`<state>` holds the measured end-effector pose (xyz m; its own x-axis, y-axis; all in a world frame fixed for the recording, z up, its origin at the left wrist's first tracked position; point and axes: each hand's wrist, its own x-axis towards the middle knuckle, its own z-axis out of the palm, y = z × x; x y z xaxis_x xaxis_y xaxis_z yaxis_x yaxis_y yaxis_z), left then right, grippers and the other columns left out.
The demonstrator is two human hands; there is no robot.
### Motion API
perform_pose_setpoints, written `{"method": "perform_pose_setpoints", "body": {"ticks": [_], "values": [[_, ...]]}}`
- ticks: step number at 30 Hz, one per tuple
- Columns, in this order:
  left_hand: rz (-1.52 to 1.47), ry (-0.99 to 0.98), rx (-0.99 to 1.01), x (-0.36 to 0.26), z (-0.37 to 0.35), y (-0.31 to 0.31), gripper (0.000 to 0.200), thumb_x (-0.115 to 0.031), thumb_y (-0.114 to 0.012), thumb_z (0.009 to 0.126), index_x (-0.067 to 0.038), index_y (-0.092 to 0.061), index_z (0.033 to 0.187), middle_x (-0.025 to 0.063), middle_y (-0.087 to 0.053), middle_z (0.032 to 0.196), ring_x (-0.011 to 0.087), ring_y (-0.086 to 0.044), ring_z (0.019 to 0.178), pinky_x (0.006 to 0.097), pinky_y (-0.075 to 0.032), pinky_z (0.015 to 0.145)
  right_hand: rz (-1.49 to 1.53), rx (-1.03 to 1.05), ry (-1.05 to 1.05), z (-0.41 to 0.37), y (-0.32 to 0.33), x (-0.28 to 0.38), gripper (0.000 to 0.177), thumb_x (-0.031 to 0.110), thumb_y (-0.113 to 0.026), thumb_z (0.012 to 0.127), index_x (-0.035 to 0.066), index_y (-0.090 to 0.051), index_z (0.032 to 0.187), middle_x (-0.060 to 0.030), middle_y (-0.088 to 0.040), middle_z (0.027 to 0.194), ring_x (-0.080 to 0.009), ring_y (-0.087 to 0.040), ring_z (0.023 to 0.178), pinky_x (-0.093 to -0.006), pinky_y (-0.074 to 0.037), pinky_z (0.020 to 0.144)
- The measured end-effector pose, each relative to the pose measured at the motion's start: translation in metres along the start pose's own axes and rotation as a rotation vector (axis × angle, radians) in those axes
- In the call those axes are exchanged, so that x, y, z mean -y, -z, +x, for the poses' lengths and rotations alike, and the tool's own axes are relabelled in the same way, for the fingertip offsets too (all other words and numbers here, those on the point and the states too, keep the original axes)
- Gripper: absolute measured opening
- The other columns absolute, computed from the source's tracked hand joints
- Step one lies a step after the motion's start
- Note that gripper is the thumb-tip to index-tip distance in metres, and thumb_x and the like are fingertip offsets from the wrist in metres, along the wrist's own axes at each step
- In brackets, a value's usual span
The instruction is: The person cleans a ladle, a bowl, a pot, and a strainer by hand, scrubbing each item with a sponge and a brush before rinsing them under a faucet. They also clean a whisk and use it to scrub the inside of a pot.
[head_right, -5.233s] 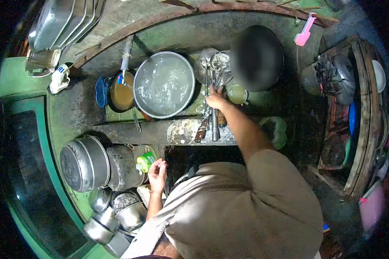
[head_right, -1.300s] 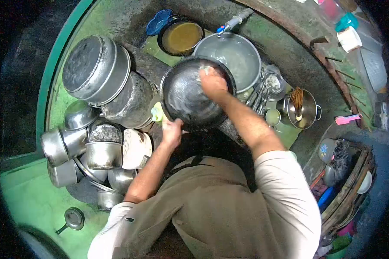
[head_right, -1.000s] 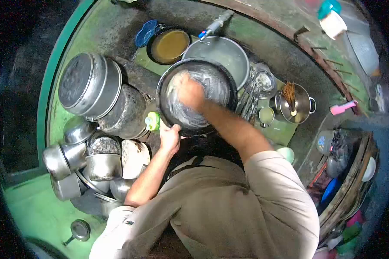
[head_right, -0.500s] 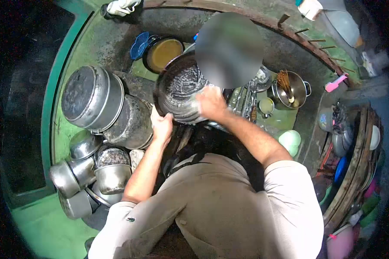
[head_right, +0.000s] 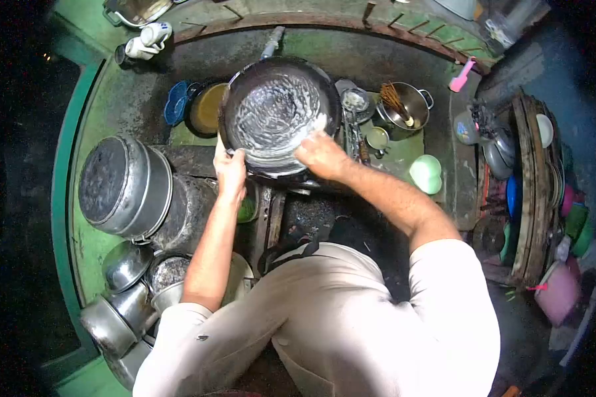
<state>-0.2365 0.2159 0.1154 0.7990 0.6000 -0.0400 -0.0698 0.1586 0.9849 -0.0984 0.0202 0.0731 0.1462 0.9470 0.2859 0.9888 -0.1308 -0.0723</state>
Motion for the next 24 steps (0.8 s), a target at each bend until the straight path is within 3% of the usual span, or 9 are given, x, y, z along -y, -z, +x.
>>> {"method": "perform_pose_setpoints", "body": {"ticks": [3,5,7,11,13,17,19,21,24], "values": [[-0.185,0.496,-0.271,0.024,-0.030,-0.025,0.044,0.004,-0.052,0.084,-0.006,-0.050,0.127,0.0110,-0.063,0.100,0.0268,-0.065,0.077,0.0438,-0.060,0.063,0.326,-0.018,-0.103,0.014,0.008,0.038,0.013,0.007,-0.057,0.076,0.006,-0.060,0.089,-0.0164,-0.061,0.084,-0.0355,-0.062,0.087,-0.0457,-0.051,0.075],[-0.567,0.551,-0.199,0.045,-0.024,-0.014,0.045,0.004,-0.051,0.083,-0.005,-0.046,0.126,0.0155,-0.061,0.099,0.0302,-0.066,0.077,0.0486,-0.061,0.067,0.419,-0.003,-0.167,0.021,0.017,0.061,0.016,0.006,-0.058,0.075,0.006,-0.060,0.091,-0.0169,-0.062,0.089,-0.0373,-0.063,0.090,-0.0472,-0.051,0.076],[-0.343,0.393,-0.167,0.034,-0.030,-0.015,0.060,0.011,-0.045,0.077,-0.004,-0.034,0.134,0.0202,-0.056,0.112,0.0341,-0.066,0.091,0.0530,-0.060,0.071,0.385,0.214,-0.138,0.008,0.013,0.041,0.016,0.007,-0.059,0.075,0.007,-0.062,0.091,-0.0144,-0.062,0.097,-0.0353,-0.062,0.097,-0.0481,-0.049,0.087],[-0.156,0.260,-0.067,0.004,-0.032,-0.027,0.085,0.015,-0.040,0.075,-0.017,-0.014,0.149,0.0171,-0.050,0.131,0.0295,-0.061,0.106,0.0421,-0.061,0.076,-0.101,-0.119,0.036,-0.020,0.021,-0.038,0.020,0.013,-0.065,0.069,0.010,-0.067,0.089,-0.0094,-0.063,0.096,-0.0287,-0.055,0.111,-0.0519,-0.036,0.102],[-0.155,0.184,-0.087,0.002,-0.026,-0.044,0.086,0.015,-0.041,0.074,-0.016,-0.014,0.150,0.0150,-0.048,0.134,0.0264,-0.059,0.109,0.0367,-0.060,0.076,0.113,0.090,-0.126,-0.011,0.042,-0.010,0.032,0.009,-0.068,0.065,0.004,-0.064,0.096,-0.0161,-0.060,0.102,-0.0314,-0.058,0.106,-0.0461,-0.039,0.101],[0.005,0.140,-0.115,0.002,-0.012,-0.051,0.081,0.014,-0.042,0.072,-0.011,-0.027,0.148,0.0136,-0.054,0.128,0.0246,-0.059,0.106,0.0353,-0.055,0.080,0.557,-0.041,-0.213,-0.007,-0.003,0.036,0.030,0.007,-0.064,0.068,0.005,-0.060,0.098,-0.0159,-0.061,0.100,-0.0320,-0.059,0.104,-0.0496,-0.041,0.097],[0.022,0.244,-0.101,-0.026,-0.013,-0.045,0.071,0.014,-0.043,0.071,-0.010,-0.040,0.138,0.0115,-0.059,0.120,0.0241,-0.061,0.104,0.0363,-0.055,0.084,0.195,0.183,-0.087,-0.020,0.007,-0.005,0.022,0.012,-0.065,0.071,0.010,-0.060,0.092,-0.0135,-0.060,0.099,-0.0302,-0.059,0.104,-0.0543,-0.039,0.099],[-0.045,0.142,-0.017,-0.034,-0.015,-0.032,0.066,0.013,-0.045,0.073,-0.009,-0.042,0.136,0.0123,-0.060,0.117,0.0246,-0.062,0.103,0.0343,-0.058,0.080,-0.010,-0.255,0.137,-0.036,0.014,-0.044,0.017,0.013,-0.062,0.075,0.012,-0.061,0.091,-0.0101,-0.060,0.093,-0.0281,-0.059,0.101,-0.0524,-0.040,0.097],[0.010,0.198,-0.190,-0.010,-0.029,-0.048,0.066,0.006,-0.050,0.081,-0.012,-0.030,0.142,0.0150,-0.054,0.123,0.0272,-0.064,0.098,0.0391,-0.062,0.062,0.127,-0.226,0.130,-0.029,0.033,-0.034,0.012,0.013,-0.059,0.077,0.013,-0.060,0.090,-0.0075,-0.058,0.087,-0.0273,-0.060,0.097,-0.0535,-0.041,0.094]]}}
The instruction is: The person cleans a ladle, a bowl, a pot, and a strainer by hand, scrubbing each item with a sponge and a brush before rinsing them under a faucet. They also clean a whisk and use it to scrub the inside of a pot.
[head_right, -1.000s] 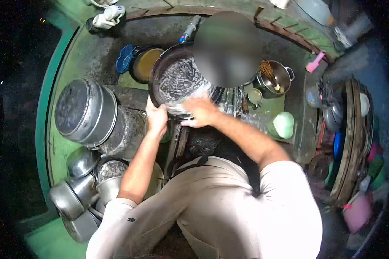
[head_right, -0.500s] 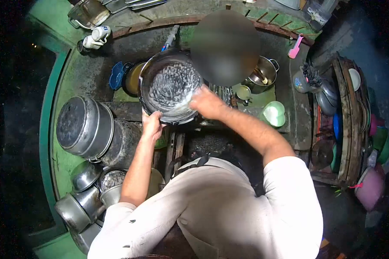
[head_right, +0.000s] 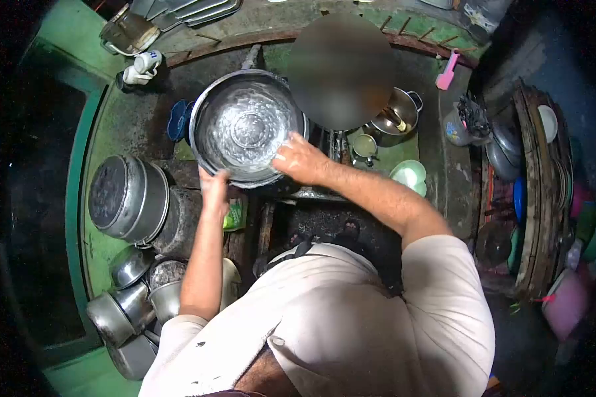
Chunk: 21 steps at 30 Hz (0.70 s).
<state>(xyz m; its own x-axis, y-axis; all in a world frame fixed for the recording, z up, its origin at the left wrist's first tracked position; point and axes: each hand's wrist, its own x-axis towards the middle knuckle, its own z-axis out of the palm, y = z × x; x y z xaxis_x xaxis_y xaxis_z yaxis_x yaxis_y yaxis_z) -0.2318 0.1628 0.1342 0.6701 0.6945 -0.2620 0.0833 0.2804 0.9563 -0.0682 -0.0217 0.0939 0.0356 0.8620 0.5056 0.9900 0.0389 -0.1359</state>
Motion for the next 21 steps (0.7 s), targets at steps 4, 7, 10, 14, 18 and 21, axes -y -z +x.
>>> {"method": "perform_pose_setpoints", "body": {"ticks": [4,7,10,14,18,21], "values": [[-0.185,0.168,-0.107,0.036,-0.003,-0.021,0.059,0.007,-0.049,0.077,-0.006,-0.038,0.134,0.0128,-0.059,0.105,0.0286,-0.065,0.091,0.0499,-0.059,0.068,0.371,0.244,-0.271,0.010,-0.023,0.039,0.014,0.006,-0.058,0.076,0.012,-0.060,0.089,-0.0073,-0.059,0.090,-0.0277,-0.059,0.102,-0.0539,-0.039,0.098],[-0.086,-0.097,0.030,0.007,0.010,0.004,0.058,0.011,-0.045,0.072,-0.004,-0.046,0.128,0.0102,-0.061,0.108,0.0250,-0.063,0.092,0.0400,-0.056,0.078,-0.043,0.371,-0.104,-0.005,0.004,0.006,0.017,0.009,-0.059,0.077,0.013,-0.063,0.093,-0.0075,-0.059,0.096,-0.0280,-0.056,0.107,-0.0572,-0.033,0.105],[0.111,-0.144,0.058,-0.020,0.028,0.015,0.065,0.013,-0.044,0.074,-0.004,-0.040,0.137,0.0129,-0.059,0.121,0.0220,-0.062,0.099,0.0331,-0.052,0.087,-0.106,0.166,-0.004,-0.003,-0.003,-0.019,0.014,0.013,-0.059,0.079,0.012,-0.063,0.093,-0.0083,-0.059,0.095,-0.0287,-0.057,0.102,-0.0552,-0.033,0.105],[0.102,-0.110,-0.075,0.037,0.027,-0.006,0.073,0.005,-0.050,0.076,-0.012,-0.029,0.143,0.0158,-0.052,0.128,0.0294,-0.063,0.098,0.0431,-0.058,0.071,0.161,0.099,-0.158,0.027,0.002,0.029,0.014,0.009,-0.059,0.077,0.009,-0.061,0.090,-0.0117,-0.061,0.088,-0.0299,-0.062,0.092,-0.0459,-0.043,0.092],[0.015,-0.034,0.042,-0.013,0.015,-0.001,0.073,0.014,-0.046,0.071,-0.003,-0.037,0.141,0.0111,-0.054,0.130,0.0225,-0.055,0.114,0.0357,-0.046,0.097,0.128,0.318,-0.168,0.012,0.010,0.030,0.022,0.007,-0.064,0.071,0.011,-0.063,0.092,-0.0086,-0.063,0.096,-0.0258,-0.061,0.100,-0.0498,-0.040,0.098],[-0.058,-0.161,0.104,-0.033,0.025,0.016,0.073,0.012,-0.047,0.071,-0.005,-0.037,0.141,0.0119,-0.054,0.130,0.0222,-0.057,0.112,0.0351,-0.049,0.094,-0.071,0.170,-0.050,0.013,0.020,0.009,0.019,0.007,-0.063,0.072,0.011,-0.063,0.091,-0.0062,-0.060,0.089,-0.0265,-0.059,0.097,-0.0533,-0.040,0.097]]}}
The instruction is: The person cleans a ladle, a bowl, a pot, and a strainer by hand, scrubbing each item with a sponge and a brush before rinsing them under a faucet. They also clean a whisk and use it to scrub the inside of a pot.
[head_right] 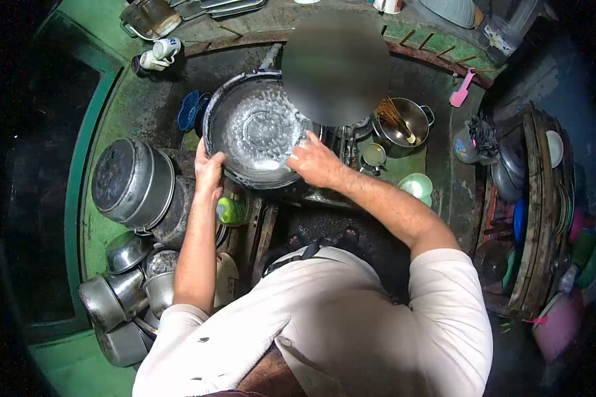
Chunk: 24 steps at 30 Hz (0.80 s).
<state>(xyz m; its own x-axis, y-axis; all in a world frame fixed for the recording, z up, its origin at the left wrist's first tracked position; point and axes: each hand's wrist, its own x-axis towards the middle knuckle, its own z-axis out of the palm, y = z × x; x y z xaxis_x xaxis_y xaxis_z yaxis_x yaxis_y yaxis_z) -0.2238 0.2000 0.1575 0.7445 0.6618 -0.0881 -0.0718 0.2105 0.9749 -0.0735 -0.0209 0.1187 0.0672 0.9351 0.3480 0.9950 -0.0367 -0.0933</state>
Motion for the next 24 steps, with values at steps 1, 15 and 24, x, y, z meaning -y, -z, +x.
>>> {"method": "perform_pose_setpoints", "body": {"ticks": [1,15,24], "values": [[0.012,-0.029,-0.123,0.022,0.007,0.010,0.076,0.009,-0.049,0.072,-0.009,-0.033,0.144,0.0129,-0.053,0.130,0.0230,-0.058,0.109,0.0332,-0.050,0.092,0.058,-0.025,0.012,0.003,-0.001,0.003,0.019,0.008,-0.063,0.072,0.011,-0.062,0.091,-0.0066,-0.060,0.089,-0.0272,-0.060,0.095,-0.0525,-0.040,0.097],[-0.410,0.308,-0.064,0.029,-0.047,-0.032,0.056,0.008,-0.050,0.075,0.003,-0.041,0.129,0.0187,-0.058,0.111,0.0324,-0.064,0.095,0.0501,-0.059,0.075,0.172,0.067,-0.023,0.022,0.023,0.048,0.016,0.018,-0.061,0.079,0.008,-0.061,0.092,-0.0102,-0.060,0.086,-0.0307,-0.062,0.090,-0.0566,-0.037,0.102],[-0.336,0.102,-0.061,0.019,-0.037,-0.022,0.083,0.020,-0.042,0.071,-0.018,-0.027,0.144,0.0118,-0.051,0.125,0.0293,-0.057,0.108,0.0459,-0.055,0.085,-0.131,0.686,-0.273,0.033,0.046,0.009,0.036,0.019,-0.057,0.081,0.002,-0.065,0.111,-0.0272,-0.056,0.125,-0.0353,-0.046,0.128,-0.0502,-0.024,0.113]]}}
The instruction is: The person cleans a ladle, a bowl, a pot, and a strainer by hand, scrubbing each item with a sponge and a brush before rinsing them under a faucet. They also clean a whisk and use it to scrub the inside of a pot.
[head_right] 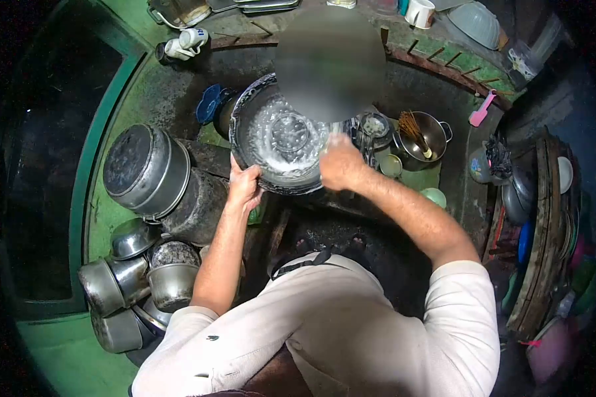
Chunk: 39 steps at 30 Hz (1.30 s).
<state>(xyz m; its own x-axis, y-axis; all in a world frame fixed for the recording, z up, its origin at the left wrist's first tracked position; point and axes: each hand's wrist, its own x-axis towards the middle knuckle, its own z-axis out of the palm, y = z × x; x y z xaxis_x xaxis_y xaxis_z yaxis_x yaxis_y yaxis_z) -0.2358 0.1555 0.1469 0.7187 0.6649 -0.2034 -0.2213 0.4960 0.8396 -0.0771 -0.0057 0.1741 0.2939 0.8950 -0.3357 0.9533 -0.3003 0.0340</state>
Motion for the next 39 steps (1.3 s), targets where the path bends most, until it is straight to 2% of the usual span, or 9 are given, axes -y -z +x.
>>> {"method": "perform_pose_setpoints", "body": {"ticks": [4,6,10,14,16,24,28,32,39], "values": [[0.022,0.000,0.076,0.024,0.005,-0.012,0.080,0.019,-0.044,0.074,-0.016,-0.027,0.144,0.0120,-0.053,0.122,0.0266,-0.059,0.101,0.0399,-0.055,0.083,1.444,-0.414,0.201,0.062,-0.073,0.055,0.034,0.022,-0.053,0.091,0.000,-0.064,0.115,-0.0181,-0.063,0.121,-0.0279,-0.062,0.105,-0.0358,-0.047,0.089],[-0.053,0.079,0.008,0.022,0.000,-0.023,0.073,0.017,-0.049,0.076,-0.015,-0.032,0.139,0.0118,-0.056,0.112,0.0241,-0.061,0.092,0.0372,-0.055,0.077,1.601,-0.360,0.060,0.057,-0.054,0.054,0.029,0.023,-0.052,0.094,0.000,-0.066,0.106,-0.0170,-0.066,0.111,-0.0266,-0.063,0.101,-0.0366,-0.048,0.082],[-0.020,0.086,-0.006,-0.002,0.000,-0.026,0.078,0.019,-0.040,0.067,-0.016,-0.034,0.136,0.0113,-0.053,0.111,0.0256,-0.060,0.091,0.0407,-0.057,0.076,0.898,-0.533,0.056,0.015,-0.034,0.036,0.017,0.018,-0.061,0.082,0.002,-0.063,0.086,-0.0163,-0.065,0.086,-0.0321,-0.063,0.092,-0.0429,-0.048,0.077],[-0.039,0.020,-0.045,0.012,0.005,-0.032,0.082,0.016,-0.043,0.070,-0.017,-0.028,0.143,0.0136,-0.052,0.120,0.0265,-0.060,0.098,0.0386,-0.056,0.079,0.996,-0.832,0.062,0.035,-0.043,0.057,0.040,0.020,-0.067,0.073,0.008,-0.058,0.110,-0.0192,-0.057,0.105,-0.0365,-0.055,0.100,-0.0446,-0.045,0.086],[-0.060,0.017,-0.014,0.009,0.007,-0.031,0.082,0.017,-0.043,0.070,-0.018,-0.029,0.142,0.0127,-0.053,0.118,0.0260,-0.059,0.097,0.0387,-0.056,0.079,0.813,-0.536,0.010,0.018,-0.013,0.072,0.053,0.023,-0.072,0.069,0.005,-0.055,0.116,-0.0259,-0.044,0.124,-0.0428,-0.044,0.118,-0.0522,-0.037,0.098],[0.135,-0.015,0.094,-0.032,0.006,-0.035,0.076,0.017,-0.042,0.071,-0.017,-0.032,0.139,0.0122,-0.054,0.111,0.0262,-0.061,0.087,0.0433,-0.058,0.070,0.033,-0.808,0.325,-0.012,-0.049,-0.042,0.016,0.014,-0.061,0.073,0.008,-0.058,0.087,-0.0103,-0.058,0.092,-0.0302,-0.056,0.099,-0.0558,-0.037,0.099],[0.241,0.125,0.086,-0.032,0.018,-0.040,0.082,0.018,-0.044,0.070,-0.015,-0.026,0.144,0.0134,-0.055,0.117,0.0251,-0.063,0.089,0.0365,-0.056,0.057,0.211,-0.587,0.223,-0.015,-0.024,0.012,0.011,0.017,-0.059,0.077,0.009,-0.059,0.085,-0.0093,-0.058,0.086,-0.0302,-0.057,0.089,-0.0434,-0.044,0.085],[0.417,0.182,0.092,-0.053,0.033,-0.026,0.075,0.012,-0.045,0.070,-0.008,-0.031,0.141,0.0155,-0.057,0.118,0.0261,-0.063,0.096,0.0382,-0.058,0.069,0.128,-1.128,0.232,0.002,-0.073,-0.012,0.015,0.023,-0.059,0.077,0.010,-0.061,0.083,-0.0091,-0.059,0.082,-0.0275,-0.057,0.086,-0.0440,-0.045,0.076],[0.174,0.365,0.098,0.015,0.028,-0.016,0.038,-0.009,-0.055,0.082,0.000,-0.054,0.119,0.0115,-0.061,0.115,0.0251,-0.059,0.104,0.0450,-0.050,0.083,0.410,-0.958,0.075,-0.011,-0.041,0.028,0.013,0.022,-0.060,0.075,0.011,-0.066,0.075,-0.0112,-0.065,0.074,-0.0318,-0.065,0.073,-0.0472,-0.051,0.066]]}}
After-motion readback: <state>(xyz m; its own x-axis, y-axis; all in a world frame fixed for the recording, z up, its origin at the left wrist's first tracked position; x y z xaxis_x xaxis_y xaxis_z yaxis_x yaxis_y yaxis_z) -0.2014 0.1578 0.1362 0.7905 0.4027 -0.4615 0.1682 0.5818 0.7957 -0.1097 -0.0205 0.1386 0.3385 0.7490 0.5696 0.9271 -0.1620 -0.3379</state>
